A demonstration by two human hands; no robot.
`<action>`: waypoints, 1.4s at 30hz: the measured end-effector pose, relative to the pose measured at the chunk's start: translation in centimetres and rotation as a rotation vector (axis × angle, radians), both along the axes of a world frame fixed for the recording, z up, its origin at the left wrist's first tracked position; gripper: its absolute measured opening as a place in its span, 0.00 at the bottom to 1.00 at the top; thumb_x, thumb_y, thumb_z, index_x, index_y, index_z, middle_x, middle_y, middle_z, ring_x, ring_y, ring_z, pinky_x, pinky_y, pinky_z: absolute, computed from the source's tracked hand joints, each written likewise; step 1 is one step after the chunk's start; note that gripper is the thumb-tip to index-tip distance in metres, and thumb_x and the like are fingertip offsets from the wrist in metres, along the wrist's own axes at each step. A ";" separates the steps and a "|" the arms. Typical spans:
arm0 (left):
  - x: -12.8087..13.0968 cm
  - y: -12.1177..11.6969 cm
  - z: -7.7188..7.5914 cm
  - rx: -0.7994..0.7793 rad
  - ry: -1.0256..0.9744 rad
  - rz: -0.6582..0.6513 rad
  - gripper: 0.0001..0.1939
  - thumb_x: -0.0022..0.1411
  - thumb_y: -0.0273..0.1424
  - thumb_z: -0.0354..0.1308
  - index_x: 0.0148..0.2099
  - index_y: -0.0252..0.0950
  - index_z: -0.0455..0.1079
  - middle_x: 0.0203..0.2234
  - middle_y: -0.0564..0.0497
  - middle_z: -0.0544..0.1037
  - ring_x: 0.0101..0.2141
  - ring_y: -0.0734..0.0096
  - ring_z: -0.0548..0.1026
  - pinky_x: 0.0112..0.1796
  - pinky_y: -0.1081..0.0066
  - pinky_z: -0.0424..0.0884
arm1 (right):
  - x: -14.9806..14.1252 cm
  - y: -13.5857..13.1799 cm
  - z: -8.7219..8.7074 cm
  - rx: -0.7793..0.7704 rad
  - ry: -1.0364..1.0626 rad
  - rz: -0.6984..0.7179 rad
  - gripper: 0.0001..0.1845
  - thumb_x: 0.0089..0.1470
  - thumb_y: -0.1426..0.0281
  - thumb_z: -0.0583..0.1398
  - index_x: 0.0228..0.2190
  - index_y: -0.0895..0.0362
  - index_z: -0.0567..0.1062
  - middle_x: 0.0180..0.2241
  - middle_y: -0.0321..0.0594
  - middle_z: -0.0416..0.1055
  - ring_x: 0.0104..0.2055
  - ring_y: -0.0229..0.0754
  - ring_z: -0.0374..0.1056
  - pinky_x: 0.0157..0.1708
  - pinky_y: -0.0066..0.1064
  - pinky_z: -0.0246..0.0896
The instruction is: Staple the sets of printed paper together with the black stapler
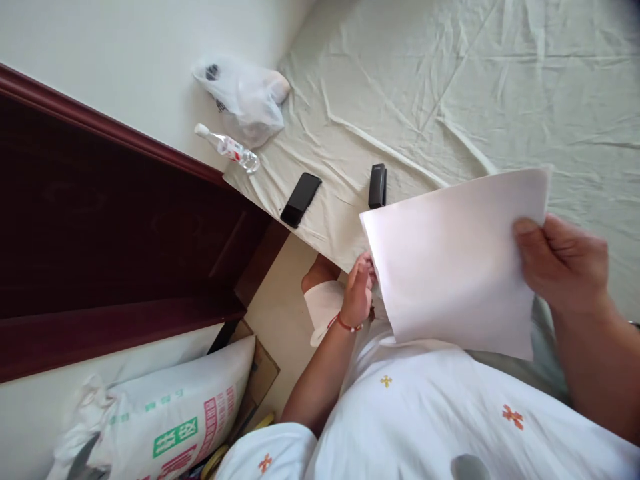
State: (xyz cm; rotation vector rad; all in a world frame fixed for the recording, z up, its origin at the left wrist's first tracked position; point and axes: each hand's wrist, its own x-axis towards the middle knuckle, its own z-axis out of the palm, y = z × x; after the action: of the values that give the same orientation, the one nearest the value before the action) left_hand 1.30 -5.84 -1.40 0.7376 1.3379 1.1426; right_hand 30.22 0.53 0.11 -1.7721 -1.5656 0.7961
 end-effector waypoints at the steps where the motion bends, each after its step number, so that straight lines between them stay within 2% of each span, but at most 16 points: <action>1: 0.2 -0.6 0.2 -0.061 -0.084 -0.014 0.43 0.57 0.70 0.50 0.54 0.39 0.75 0.52 0.40 0.80 0.59 0.52 0.75 0.52 0.60 0.75 | -0.4 0.2 0.0 0.028 0.009 0.007 0.23 0.66 0.50 0.53 0.25 0.52 0.63 0.22 0.34 0.55 0.25 0.38 0.52 0.26 0.35 0.46; 3: 0.3 -1.4 0.4 -0.128 -0.179 -0.023 0.48 0.49 0.75 0.50 0.49 0.39 0.79 0.49 0.39 0.82 0.58 0.46 0.76 0.51 0.56 0.76 | -1.5 0.9 -0.1 0.076 0.012 0.028 0.24 0.66 0.54 0.54 0.23 0.53 0.58 0.22 0.33 0.53 0.25 0.37 0.49 0.27 0.35 0.45; 4: 0.2 -1.7 0.3 -0.130 -0.193 -0.037 0.48 0.47 0.75 0.53 0.48 0.38 0.80 0.48 0.39 0.82 0.58 0.45 0.76 0.52 0.56 0.76 | -2.1 1.3 -0.3 0.081 0.012 0.030 0.24 0.66 0.55 0.54 0.23 0.53 0.56 0.22 0.33 0.52 0.25 0.37 0.49 0.27 0.35 0.45; 7: -0.3 -2.2 -0.2 -0.106 -0.150 -0.086 0.36 0.51 0.60 0.68 0.51 0.38 0.80 0.49 0.41 0.83 0.56 0.48 0.78 0.54 0.58 0.75 | -3.9 2.2 -0.7 0.076 0.037 0.029 0.24 0.67 0.59 0.54 0.23 0.53 0.53 0.21 0.32 0.51 0.26 0.36 0.49 0.29 0.35 0.45; 9: -0.4 -2.4 -0.6 -0.142 -0.119 -0.070 0.28 0.56 0.52 0.70 0.51 0.37 0.80 0.48 0.42 0.84 0.54 0.53 0.79 0.55 0.60 0.75 | -4.8 2.4 -1.2 0.061 0.099 0.039 0.24 0.67 0.58 0.54 0.23 0.52 0.52 0.22 0.31 0.50 0.26 0.36 0.47 0.28 0.35 0.44; 11: -0.4 -2.6 -0.9 -0.190 -0.110 -0.011 0.27 0.57 0.52 0.69 0.48 0.34 0.81 0.46 0.41 0.84 0.51 0.54 0.81 0.53 0.60 0.76 | -5.2 2.3 -1.6 -0.006 0.218 0.073 0.24 0.67 0.55 0.55 0.24 0.52 0.55 0.22 0.32 0.51 0.25 0.36 0.47 0.26 0.34 0.44; 14: -0.6 -2.8 -1.2 -0.239 -0.116 0.075 0.29 0.53 0.54 0.71 0.43 0.32 0.81 0.42 0.40 0.85 0.46 0.54 0.83 0.50 0.60 0.77 | -5.3 1.5 -2.3 -0.178 0.405 0.158 0.21 0.66 0.49 0.55 0.29 0.52 0.65 0.24 0.33 0.58 0.25 0.38 0.52 0.24 0.33 0.47; 17: -0.8 -3.0 -1.5 -0.273 -0.149 0.151 0.30 0.49 0.54 0.73 0.41 0.31 0.80 0.37 0.41 0.85 0.42 0.55 0.83 0.47 0.61 0.78 | -5.1 0.2 -3.0 -0.271 0.397 0.242 0.20 0.63 0.47 0.58 0.35 0.51 0.71 0.25 0.34 0.64 0.25 0.40 0.57 0.24 0.32 0.50; 22: -0.7 -3.1 -2.3 -0.275 -0.132 0.191 0.31 0.48 0.54 0.74 0.39 0.30 0.80 0.32 0.43 0.83 0.40 0.57 0.83 0.43 0.63 0.77 | -5.4 -1.4 -4.0 -0.074 0.161 0.193 0.18 0.62 0.52 0.60 0.28 0.51 0.67 0.22 0.31 0.58 0.25 0.38 0.54 0.26 0.32 0.49; 25: -0.3 -2.9 -2.6 -0.232 -0.091 0.217 0.33 0.48 0.55 0.74 0.41 0.29 0.80 0.34 0.44 0.84 0.40 0.58 0.82 0.44 0.63 0.76 | -5.4 -1.4 -4.8 -0.014 0.215 0.198 0.21 0.63 0.52 0.60 0.26 0.52 0.64 0.22 0.31 0.56 0.25 0.37 0.52 0.26 0.32 0.48; 29: 0.0 -2.8 -3.0 -0.178 -0.070 0.244 0.34 0.48 0.54 0.74 0.43 0.28 0.81 0.38 0.43 0.84 0.41 0.60 0.81 0.48 0.63 0.74 | -5.1 -1.1 -5.7 0.014 0.301 0.213 0.23 0.63 0.50 0.61 0.26 0.52 0.66 0.22 0.31 0.56 0.24 0.36 0.51 0.24 0.31 0.46; 35: 0.2 -2.7 -3.5 -0.187 -0.101 0.281 0.34 0.43 0.54 0.76 0.40 0.28 0.81 0.36 0.43 0.84 0.40 0.58 0.82 0.49 0.61 0.75 | -5.0 -1.1 -5.6 0.073 0.387 0.129 0.14 0.64 0.55 0.62 0.35 0.53 0.75 0.26 0.34 0.69 0.25 0.37 0.59 0.26 0.31 0.53; 42: 0.5 -2.9 -3.5 -0.153 -0.123 0.287 0.33 0.46 0.53 0.76 0.43 0.29 0.82 0.38 0.43 0.84 0.43 0.59 0.81 0.51 0.62 0.73 | -4.9 -0.9 -5.8 0.067 0.428 0.155 0.12 0.60 0.58 0.66 0.32 0.53 0.75 0.25 0.32 0.66 0.26 0.35 0.58 0.27 0.31 0.54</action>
State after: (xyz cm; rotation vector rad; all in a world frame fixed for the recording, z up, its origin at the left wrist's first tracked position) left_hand 1.79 -8.79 -4.91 0.3656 1.4386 1.2726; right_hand 25.32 -0.41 -5.66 -1.3327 -1.4286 1.1009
